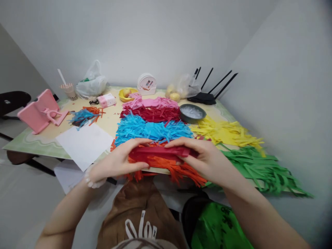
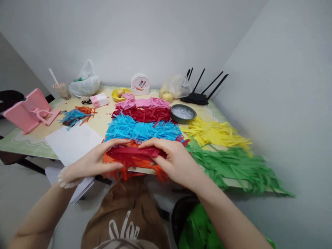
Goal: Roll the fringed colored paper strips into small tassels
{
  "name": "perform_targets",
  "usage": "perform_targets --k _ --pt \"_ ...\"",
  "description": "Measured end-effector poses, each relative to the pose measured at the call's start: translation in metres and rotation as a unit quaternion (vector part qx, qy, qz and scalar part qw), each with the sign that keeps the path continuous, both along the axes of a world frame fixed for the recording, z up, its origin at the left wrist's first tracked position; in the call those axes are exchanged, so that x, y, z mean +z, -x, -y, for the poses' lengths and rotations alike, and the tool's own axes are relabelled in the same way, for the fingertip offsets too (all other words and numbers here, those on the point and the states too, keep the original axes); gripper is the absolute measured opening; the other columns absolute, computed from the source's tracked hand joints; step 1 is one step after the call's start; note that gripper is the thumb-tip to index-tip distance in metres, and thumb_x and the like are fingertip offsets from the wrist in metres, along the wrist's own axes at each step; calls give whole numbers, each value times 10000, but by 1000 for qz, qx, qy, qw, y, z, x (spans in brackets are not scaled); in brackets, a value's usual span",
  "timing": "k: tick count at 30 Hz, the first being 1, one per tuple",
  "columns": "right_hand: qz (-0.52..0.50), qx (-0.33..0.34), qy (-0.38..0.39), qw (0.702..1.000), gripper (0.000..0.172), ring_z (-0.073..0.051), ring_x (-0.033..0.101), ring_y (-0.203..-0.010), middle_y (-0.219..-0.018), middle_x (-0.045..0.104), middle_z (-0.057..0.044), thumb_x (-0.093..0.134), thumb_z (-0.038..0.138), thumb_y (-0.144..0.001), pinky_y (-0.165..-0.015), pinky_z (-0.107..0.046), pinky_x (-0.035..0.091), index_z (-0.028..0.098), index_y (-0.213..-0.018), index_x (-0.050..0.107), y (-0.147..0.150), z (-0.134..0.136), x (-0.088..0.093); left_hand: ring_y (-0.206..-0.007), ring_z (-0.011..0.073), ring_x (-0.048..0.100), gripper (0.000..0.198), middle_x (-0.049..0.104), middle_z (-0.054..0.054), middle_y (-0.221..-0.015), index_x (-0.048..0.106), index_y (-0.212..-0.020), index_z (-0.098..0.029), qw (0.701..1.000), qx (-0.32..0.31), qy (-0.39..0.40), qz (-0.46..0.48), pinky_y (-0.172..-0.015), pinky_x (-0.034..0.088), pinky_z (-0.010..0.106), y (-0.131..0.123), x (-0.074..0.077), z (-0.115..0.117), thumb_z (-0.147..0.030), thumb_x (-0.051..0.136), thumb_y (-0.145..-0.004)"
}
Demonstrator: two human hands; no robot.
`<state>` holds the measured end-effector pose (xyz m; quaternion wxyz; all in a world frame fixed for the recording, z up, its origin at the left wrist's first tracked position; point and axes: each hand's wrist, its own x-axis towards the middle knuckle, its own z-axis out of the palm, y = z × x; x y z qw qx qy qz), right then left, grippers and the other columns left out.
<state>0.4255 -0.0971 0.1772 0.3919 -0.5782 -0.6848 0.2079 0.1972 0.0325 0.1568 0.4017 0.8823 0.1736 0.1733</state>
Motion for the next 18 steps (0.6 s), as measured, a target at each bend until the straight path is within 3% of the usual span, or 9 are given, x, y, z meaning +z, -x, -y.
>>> perform_targets --k 3,6,12,15,18 --pt "21 3 7 1000 356 -153 663 -673 -893 757 -30 484 84 -787 -648 -247 509 214 -1016 723 0 -1 12 -1026 211 654 294 722 68 -1126 680 -1101 -184 999 35 -20 25 -932 490 313 -11 -2 3 -136 582 -827" --pt "-13 -5 19 1000 363 -140 663 -656 -901 749 -26 496 68 -785 -628 -231 509 217 -1032 717 -2 0 11 -790 160 664 200 726 25 -839 666 -848 -160 996 49 47 54 -750 509 254 -14 -4 1 -66 502 -783" --pt "-193 -11 -29 981 191 -117 627 -579 -818 716 -9 565 133 -840 -601 -246 521 223 -869 731 -2 -2 -24 -554 118 663 302 696 3 -685 672 -1088 -146 940 11 316 130 -581 512 216 -4 -12 -1 -103 545 -818" --pt "-195 3 -55 979 180 -151 644 -655 -765 703 -20 572 135 -839 -674 -287 536 223 -820 727 -1 -5 -34 -553 114 660 162 695 28 -676 707 -946 -128 916 7 377 138 -567 503 205 -2 -16 0 -139 601 -824" --pt "-144 8 -65 987 193 -198 670 -807 -843 728 -49 560 127 -831 -759 -325 542 226 -830 725 0 -6 -35 -526 98 637 66 689 19 -679 672 -868 -142 898 11 410 161 -565 493 203 0 -20 0 -165 621 -833"
